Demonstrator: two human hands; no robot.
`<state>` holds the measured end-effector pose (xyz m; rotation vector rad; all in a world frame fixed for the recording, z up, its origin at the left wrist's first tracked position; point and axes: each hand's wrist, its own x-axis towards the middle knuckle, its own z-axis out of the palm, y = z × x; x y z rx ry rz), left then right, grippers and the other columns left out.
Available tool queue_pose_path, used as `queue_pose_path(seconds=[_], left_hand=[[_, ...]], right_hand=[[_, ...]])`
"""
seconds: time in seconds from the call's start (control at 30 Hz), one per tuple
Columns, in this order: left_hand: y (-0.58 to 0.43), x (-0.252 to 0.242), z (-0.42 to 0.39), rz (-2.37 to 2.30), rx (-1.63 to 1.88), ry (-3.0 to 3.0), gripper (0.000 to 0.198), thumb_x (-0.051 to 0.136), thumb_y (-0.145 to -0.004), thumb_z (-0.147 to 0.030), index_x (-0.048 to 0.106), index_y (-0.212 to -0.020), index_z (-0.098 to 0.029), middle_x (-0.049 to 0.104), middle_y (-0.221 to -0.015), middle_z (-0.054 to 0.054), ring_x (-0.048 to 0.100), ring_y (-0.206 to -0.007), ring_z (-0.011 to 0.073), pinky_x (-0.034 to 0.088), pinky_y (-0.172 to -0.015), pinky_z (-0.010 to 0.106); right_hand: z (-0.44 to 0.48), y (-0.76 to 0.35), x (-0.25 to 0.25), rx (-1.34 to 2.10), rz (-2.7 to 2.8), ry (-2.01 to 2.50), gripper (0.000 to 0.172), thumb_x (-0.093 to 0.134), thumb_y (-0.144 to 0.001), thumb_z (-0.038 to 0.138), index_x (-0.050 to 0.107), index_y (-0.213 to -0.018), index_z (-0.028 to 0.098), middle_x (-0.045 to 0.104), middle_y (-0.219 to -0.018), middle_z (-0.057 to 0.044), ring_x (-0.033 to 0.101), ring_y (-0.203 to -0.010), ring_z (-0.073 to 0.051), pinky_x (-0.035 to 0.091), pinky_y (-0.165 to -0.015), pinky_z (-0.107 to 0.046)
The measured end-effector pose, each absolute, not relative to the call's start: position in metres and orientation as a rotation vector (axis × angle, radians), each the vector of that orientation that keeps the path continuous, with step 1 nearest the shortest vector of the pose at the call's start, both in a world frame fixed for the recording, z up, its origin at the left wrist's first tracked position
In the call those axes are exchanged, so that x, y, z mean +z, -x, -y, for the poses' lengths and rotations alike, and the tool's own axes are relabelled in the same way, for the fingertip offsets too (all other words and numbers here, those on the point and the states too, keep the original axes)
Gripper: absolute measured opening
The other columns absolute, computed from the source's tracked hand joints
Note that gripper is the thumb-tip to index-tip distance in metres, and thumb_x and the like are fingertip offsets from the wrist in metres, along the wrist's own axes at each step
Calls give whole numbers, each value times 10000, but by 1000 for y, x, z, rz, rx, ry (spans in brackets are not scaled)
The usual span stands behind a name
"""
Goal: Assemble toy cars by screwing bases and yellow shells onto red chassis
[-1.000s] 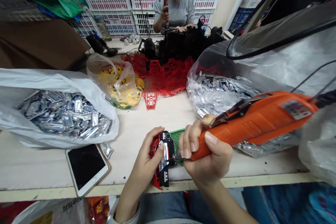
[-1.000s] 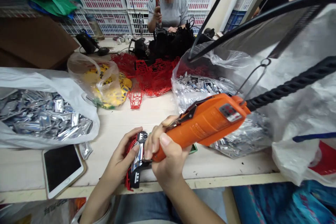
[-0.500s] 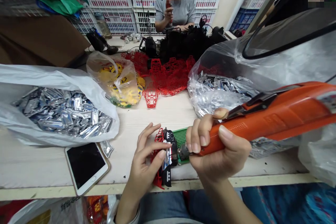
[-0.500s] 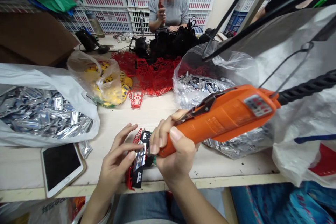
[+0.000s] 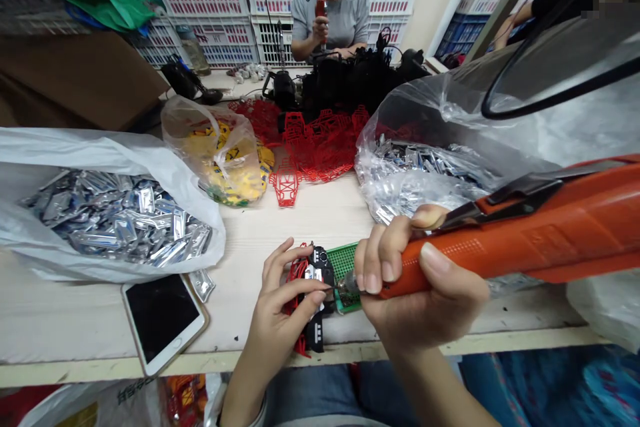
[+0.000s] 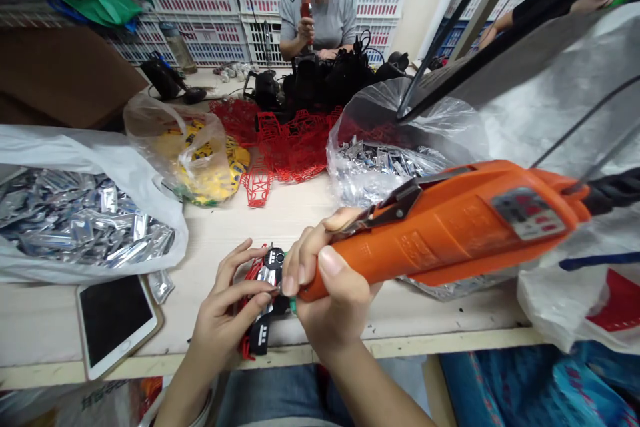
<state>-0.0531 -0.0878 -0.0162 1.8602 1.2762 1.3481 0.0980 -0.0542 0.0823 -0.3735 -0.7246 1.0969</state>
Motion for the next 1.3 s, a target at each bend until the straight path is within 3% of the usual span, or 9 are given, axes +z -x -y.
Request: queue_pose_path(seconds=[0.17, 0.3, 0.37, 0.5, 0.83, 0.97, 1.13, 1.3], left_hand=[[52, -14, 90, -1269, 1267, -1861, 213, 615, -1012, -316, 819, -988, -368, 649, -1415, 42, 418, -1489, 280, 376, -1210, 533], [48, -14, 91, -1378, 1178, -1594, 378, 429, -1087, -381, 664, -1382, -403, 357, -1707, 6, 242, -1606, 259, 221, -1297, 537], [47, -16, 89, -1398, 1121, -1522, 421, 427, -1084, -420, 568, -1480, -392, 349, -1716, 13, 214, -1618, 249, 172, -1313, 531], [49, -18, 85, -1336, 1003, -1552, 433, 427, -1081, -444, 548, -1492, -381, 466, -1652, 15, 268, -1600, 233, 157, -1318, 501], [45, -11, 89, -1317, 1034, -1396, 439, 389, -1086, -465, 511, -1476, -306, 480, -1595, 68, 379, -1526, 237, 232, -1291, 451], [42, -9, 90, -1288, 1066, -1364, 435, 382, -1085, -482, 508, -1455, -289, 506, -1545, 79, 420, -1486, 248, 252, -1281, 455], [39, -9, 93, -1273, 1082, -1339, 443, 392, -1076, -516, 497, -1439, -284, 531, -1508, 93, 455, -1457, 268, 279, -1264, 475], [38, -15, 90, -1279, 1077, -1355, 462, 384, -1067, -554, 482, -1431, -287, 509, -1513, 97, 445, -1463, 269, 279, -1263, 494]], right_hand=[[57, -97, 82, 1096, 741, 373, 162, 604, -814, 189, 661, -949, 257, 521, -526, 78, 440, -393, -110, 419, -417, -208], [57, -92, 80, 1053, 720, 383, 193, 576, -808, 162, 641, -964, 255, 523, -525, 82, 420, -383, -106, 377, -416, -208], [58, -92, 78, 1060, 728, 394, 187, 572, -809, 162, 625, -963, 253, 530, -526, 86, 419, -379, -102, 370, -422, -206], [62, -94, 74, 1090, 746, 442, 173, 583, -808, 173, 603, -960, 254, 546, -535, 88, 434, -385, -102, 399, -429, -205], [66, -87, 67, 1115, 803, 427, 126, 611, -868, 186, 553, -946, 266, 492, -535, 111, 443, -382, -96, 432, -430, -200], [67, -84, 65, 1129, 892, 495, 158, 689, -899, 283, 535, -936, 273, 493, -561, 107, 434, -376, -96, 398, -395, -219], [67, -83, 61, 1114, 998, 671, 244, 717, -875, 427, 531, -933, 281, 429, -533, 109, 395, -375, -117, 375, -372, -274], [64, -83, 62, 1140, 974, 625, 242, 730, -844, 396, 554, -950, 268, 458, -522, 109, 422, -370, -110, 374, -372, -258]])
